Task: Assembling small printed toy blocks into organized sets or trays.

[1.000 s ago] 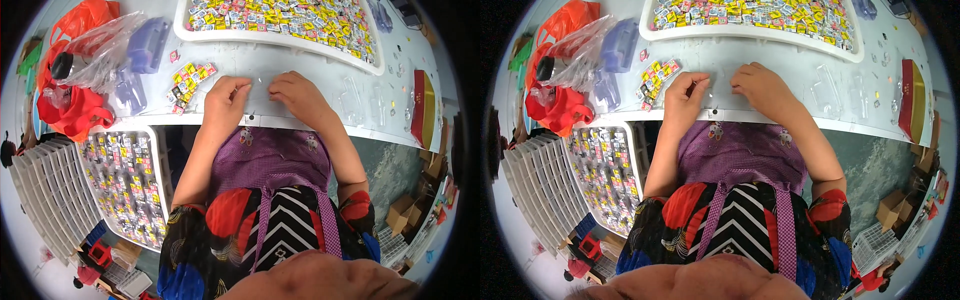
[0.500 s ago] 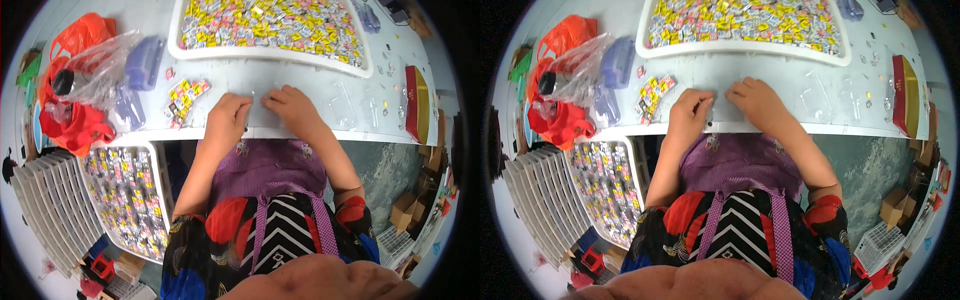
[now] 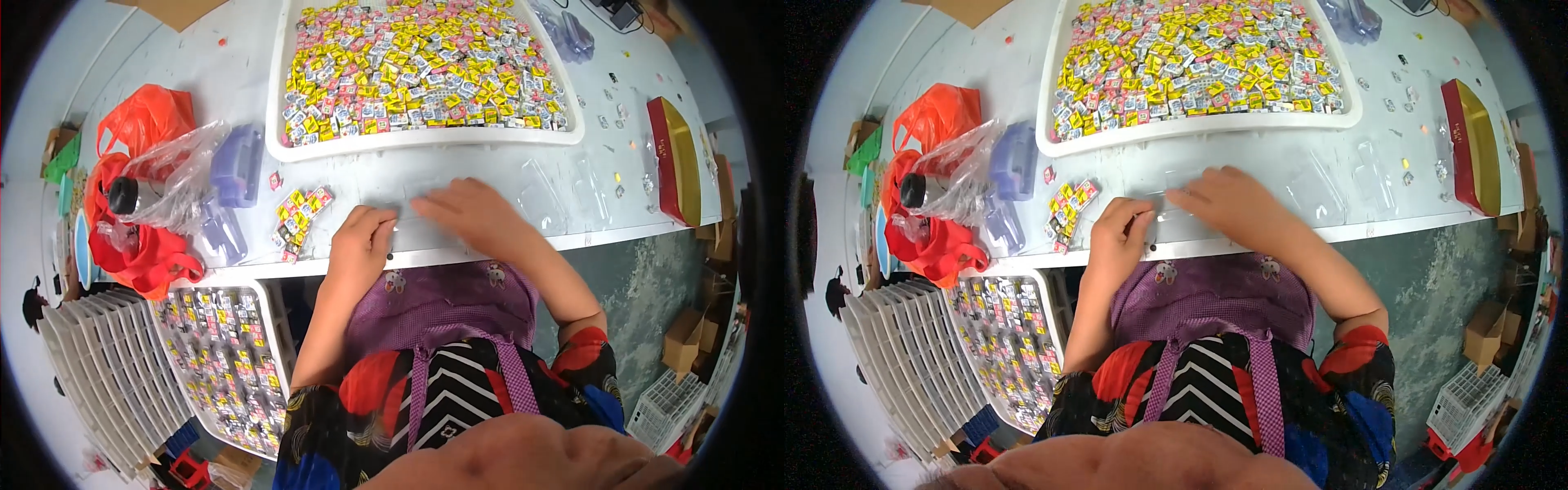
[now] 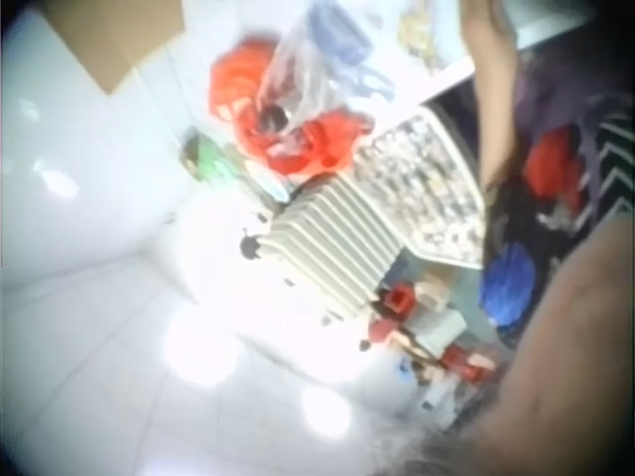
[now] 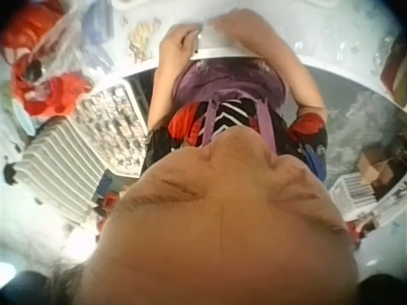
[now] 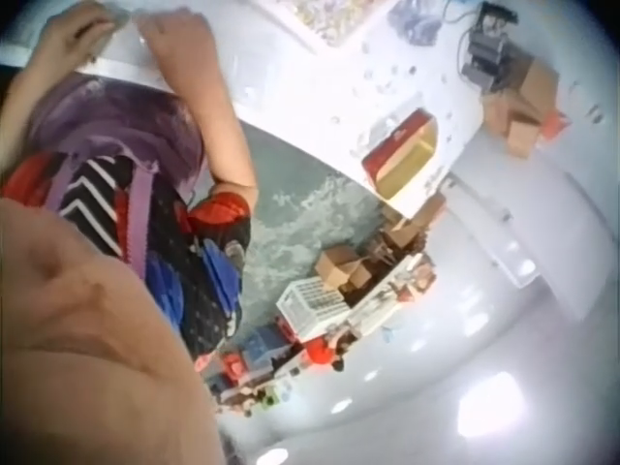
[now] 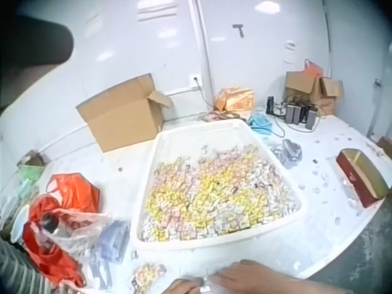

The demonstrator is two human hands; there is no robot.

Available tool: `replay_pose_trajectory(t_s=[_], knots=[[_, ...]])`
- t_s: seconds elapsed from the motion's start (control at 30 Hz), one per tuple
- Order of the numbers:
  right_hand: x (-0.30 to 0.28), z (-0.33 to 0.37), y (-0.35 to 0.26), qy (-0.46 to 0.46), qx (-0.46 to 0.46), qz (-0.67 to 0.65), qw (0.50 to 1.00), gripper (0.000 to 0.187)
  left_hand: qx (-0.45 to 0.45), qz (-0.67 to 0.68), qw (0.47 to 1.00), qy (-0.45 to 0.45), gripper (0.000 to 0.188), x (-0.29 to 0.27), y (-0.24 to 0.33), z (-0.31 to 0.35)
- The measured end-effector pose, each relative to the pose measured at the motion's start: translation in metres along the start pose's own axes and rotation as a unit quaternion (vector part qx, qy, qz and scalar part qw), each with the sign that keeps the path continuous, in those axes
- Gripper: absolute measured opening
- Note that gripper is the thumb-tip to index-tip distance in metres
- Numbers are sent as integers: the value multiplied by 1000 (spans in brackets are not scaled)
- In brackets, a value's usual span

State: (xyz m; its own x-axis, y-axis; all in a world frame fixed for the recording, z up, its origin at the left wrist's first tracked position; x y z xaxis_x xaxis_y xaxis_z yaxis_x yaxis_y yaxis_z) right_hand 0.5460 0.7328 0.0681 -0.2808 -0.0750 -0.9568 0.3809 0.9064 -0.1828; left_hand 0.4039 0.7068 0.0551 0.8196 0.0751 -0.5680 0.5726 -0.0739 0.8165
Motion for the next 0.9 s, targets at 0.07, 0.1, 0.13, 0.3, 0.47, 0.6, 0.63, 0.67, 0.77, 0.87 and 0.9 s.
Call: replay_pose_trajectory(t_s=[0.07,0.1,0.13,0.3,0.47,0.6,0.63,0.67,0.77,0.87,0.9], knots=[[-27,11,46,67,113,-48,990,27,-13,12,1000,1,12,-11,7,-5],[-52,17,70,154,125,-22,980,25,-22,9,1000,-5,14,-15,9,-11],[-79,24,97,242,134,9,961,24,-20,8,1000,-8,14,-18,15,-21],[-87,29,226,160,284,92,941,24,135,-36,990,28,15,-7,66,-105],[-51,8,253,33,261,158,952,18,288,-202,936,16,15,62,83,-200],[-50,19,259,80,280,126,948,15,243,-406,880,-40,16,111,81,-253],[-50,20,258,96,266,120,952,14,221,-449,862,-86,17,124,78,-258],[-51,21,257,113,251,116,954,14,223,-449,860,-91,17,132,79,-255],[-52,13,254,106,255,118,954,13,220,-459,852,124,22,113,93,-248],[-71,-1,231,91,245,87,961,13,133,-429,885,-124,24,132,61,-268],[-70,-1,232,93,244,87,961,13,189,-422,887,-22,22,125,72,-257]])
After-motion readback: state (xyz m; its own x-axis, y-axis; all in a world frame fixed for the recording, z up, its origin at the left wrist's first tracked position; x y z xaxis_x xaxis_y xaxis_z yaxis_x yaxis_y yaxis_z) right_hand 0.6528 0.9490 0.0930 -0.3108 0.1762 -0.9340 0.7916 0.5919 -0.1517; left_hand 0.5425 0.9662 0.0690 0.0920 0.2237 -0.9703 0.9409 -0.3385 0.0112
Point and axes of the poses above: each hand's wrist, its own z-axis away from the middle knuckle, its own x-axis out of the palm, y = z × x, the point moved 8 cm from there along -z, towards the middle knuckle, and after that the axes turned 5 degrees about -x, right-handed, at the moved point
